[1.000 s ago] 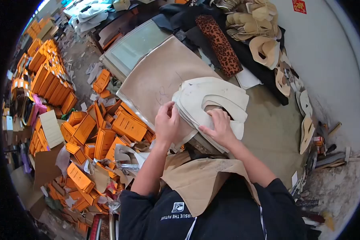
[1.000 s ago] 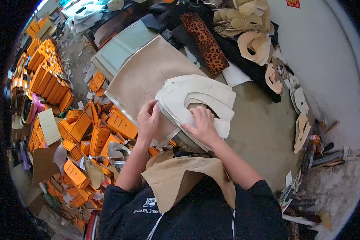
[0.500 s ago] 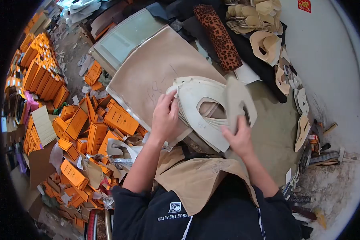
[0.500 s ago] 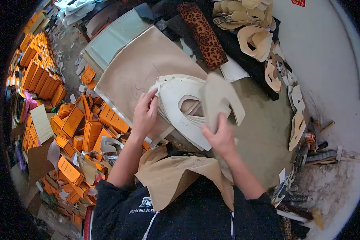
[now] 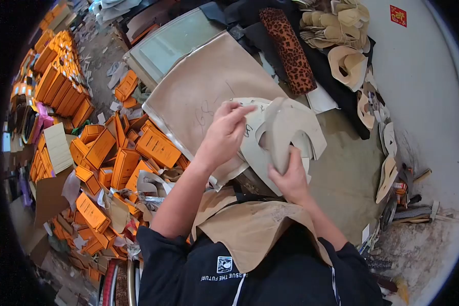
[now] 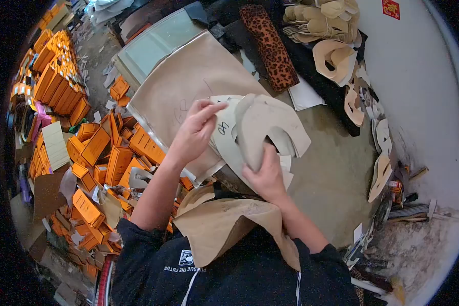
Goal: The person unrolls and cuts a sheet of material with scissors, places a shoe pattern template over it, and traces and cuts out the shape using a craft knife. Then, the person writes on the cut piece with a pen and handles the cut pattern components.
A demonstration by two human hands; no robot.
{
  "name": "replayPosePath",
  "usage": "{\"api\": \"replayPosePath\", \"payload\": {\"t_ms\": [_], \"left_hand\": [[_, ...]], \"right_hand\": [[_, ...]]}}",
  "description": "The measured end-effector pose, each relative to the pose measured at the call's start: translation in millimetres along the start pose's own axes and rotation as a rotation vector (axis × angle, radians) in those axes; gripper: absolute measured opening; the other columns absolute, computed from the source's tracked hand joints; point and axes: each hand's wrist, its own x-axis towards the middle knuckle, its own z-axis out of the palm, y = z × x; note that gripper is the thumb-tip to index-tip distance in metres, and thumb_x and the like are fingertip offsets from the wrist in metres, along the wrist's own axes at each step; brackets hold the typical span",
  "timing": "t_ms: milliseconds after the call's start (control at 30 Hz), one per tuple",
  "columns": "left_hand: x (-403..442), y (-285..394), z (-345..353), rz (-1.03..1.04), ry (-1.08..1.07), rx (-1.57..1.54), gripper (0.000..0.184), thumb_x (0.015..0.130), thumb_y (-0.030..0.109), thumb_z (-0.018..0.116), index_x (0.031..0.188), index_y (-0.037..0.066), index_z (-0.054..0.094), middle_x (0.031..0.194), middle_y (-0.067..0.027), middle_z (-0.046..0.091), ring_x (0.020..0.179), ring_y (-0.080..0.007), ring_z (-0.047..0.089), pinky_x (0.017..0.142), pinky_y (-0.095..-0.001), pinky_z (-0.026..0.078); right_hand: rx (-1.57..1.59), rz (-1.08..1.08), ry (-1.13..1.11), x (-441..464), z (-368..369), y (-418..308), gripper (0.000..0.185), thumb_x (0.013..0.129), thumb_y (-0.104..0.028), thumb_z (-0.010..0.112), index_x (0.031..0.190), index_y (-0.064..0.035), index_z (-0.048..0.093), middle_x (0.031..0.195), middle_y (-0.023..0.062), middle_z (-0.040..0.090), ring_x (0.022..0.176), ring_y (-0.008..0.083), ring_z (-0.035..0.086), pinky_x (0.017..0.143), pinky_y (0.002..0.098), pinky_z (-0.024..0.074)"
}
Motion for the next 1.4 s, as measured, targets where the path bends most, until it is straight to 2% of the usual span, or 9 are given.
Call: {"api": "replayPosePath", "payload": {"t_ms": [167, 267, 367, 433, 567, 767, 833, 967, 1400], "left_hand": [[-18, -33, -3, -0.189, 0.072, 0.216, 0.028, 0.103, 0.010, 0.052, 0.123, -0.001, 0.068, 0.106, -0.0170, 0.063, 0.098, -0.0294, 0.063, 0.090, -0.0350, 0.050], [-20, -37, 0, -0.121, 0.096, 0.237, 0.028, 0.103, 0.012, 0.052, 0.120, -0.001, 0.069, 0.102, -0.0193, 0.064, 0.098, -0.0338, 0.063, 0.089, -0.0375, 0.050], [-18, -31, -2, -0.134, 0.096, 0.246, 0.028, 0.102, 0.012, 0.052, 0.121, 0.000, 0.069, 0.107, -0.0161, 0.064, 0.101, -0.0288, 0.063, 0.092, -0.0356, 0.049], [-17, -7, -5, -0.240, -0.036, -0.228, 0.029, 0.103, 0.012, 0.052, 0.124, 0.001, 0.069, 0.111, -0.0111, 0.063, 0.107, -0.0224, 0.061, 0.097, -0.0330, 0.046], [-17, 1, -8, -0.155, -0.084, -0.286, 0.030, 0.105, 0.012, 0.052, 0.127, 0.003, 0.069, 0.117, -0.0069, 0.061, 0.112, -0.0180, 0.057, 0.101, -0.0299, 0.042], [-33, -37, 1, -0.366, -0.017, -0.286, 0.033, 0.108, 0.013, 0.050, 0.134, -0.004, 0.062, 0.120, -0.0107, 0.068, 0.109, -0.0185, 0.063, 0.098, -0.0296, 0.049], [-34, -33, 5, -0.362, 0.043, -0.257, 0.036, 0.109, 0.015, 0.048, 0.137, -0.006, 0.058, 0.118, -0.0130, 0.070, 0.107, -0.0185, 0.065, 0.097, -0.0301, 0.051], [-34, -21, 5, -0.418, 0.098, -0.296, 0.037, 0.109, 0.015, 0.047, 0.138, -0.005, 0.058, 0.118, -0.0131, 0.070, 0.108, -0.0183, 0.065, 0.098, -0.0307, 0.051], [-28, -7, -5, -0.297, -0.007, -0.439, 0.035, 0.108, 0.018, 0.049, 0.136, 0.001, 0.063, 0.116, -0.0076, 0.072, 0.110, -0.0139, 0.062, 0.092, -0.0289, 0.049]], "right_hand": [[0.111, 0.067, 0.003, -3, -26, -4, 0.047, 0.091, -0.022, 0.076, 0.125, 0.0000, 0.052, 0.103, 0.0131, 0.063, 0.090, 0.0183, 0.060, 0.082, 0.0354, 0.0511], [0.186, 0.220, -0.175, 0, -25, -24, 0.044, 0.091, -0.024, 0.077, 0.121, 0.0003, 0.055, 0.097, 0.0092, 0.062, 0.085, 0.0169, 0.057, 0.080, 0.0345, 0.0504], [0.024, 0.008, -0.108, -3, 4, -12, 0.053, 0.090, -0.029, 0.080, 0.124, 0.0026, 0.054, 0.107, 0.0177, 0.058, 0.099, 0.0316, 0.059, 0.088, 0.0427, 0.0493], [-0.070, -0.069, -0.093, -3, 12, -13, 0.062, 0.085, -0.033, 0.083, 0.123, 0.0054, 0.052, 0.113, 0.0233, 0.050, 0.108, 0.0430, 0.053, 0.093, 0.0498, 0.0459], [-0.304, -0.145, 0.023, 4, -9, -12, 0.055, 0.085, -0.028, 0.081, 0.120, 0.0026, 0.052, 0.118, 0.0200, 0.055, 0.108, 0.0373, 0.058, 0.093, 0.0445, 0.0483], [0.234, -0.045, 0.153, 7, -24, -2, 0.049, 0.087, -0.026, 0.080, 0.117, 0.0017, 0.052, 0.101, 0.0172, 0.062, 0.093, 0.0237, 0.064, 0.083, 0.0376, 0.0520], [0.079, 0.151, -0.077, 3, -33, -16, 0.048, 0.088, -0.025, 0.079, 0.118, 0.0012, 0.053, 0.098, 0.0163, 0.065, 0.091, 0.0214, 0.066, 0.080, 0.0373, 0.0533], [-0.076, -0.029, -0.101, -3, 5, 2, 0.054, 0.086, -0.032, 0.082, 0.118, 0.0005, 0.054, 0.103, 0.0241, 0.063, 0.100, 0.0465, 0.062, 0.085, 0.0522, 0.0496], [-0.017, -0.119, 0.054, 6, -18, 3, 0.055, 0.081, -0.028, 0.084, 0.117, 0.0012, 0.053, 0.104, 0.0178, 0.056, 0.098, 0.0316, 0.058, 0.091, 0.0431, 0.0487]]}}
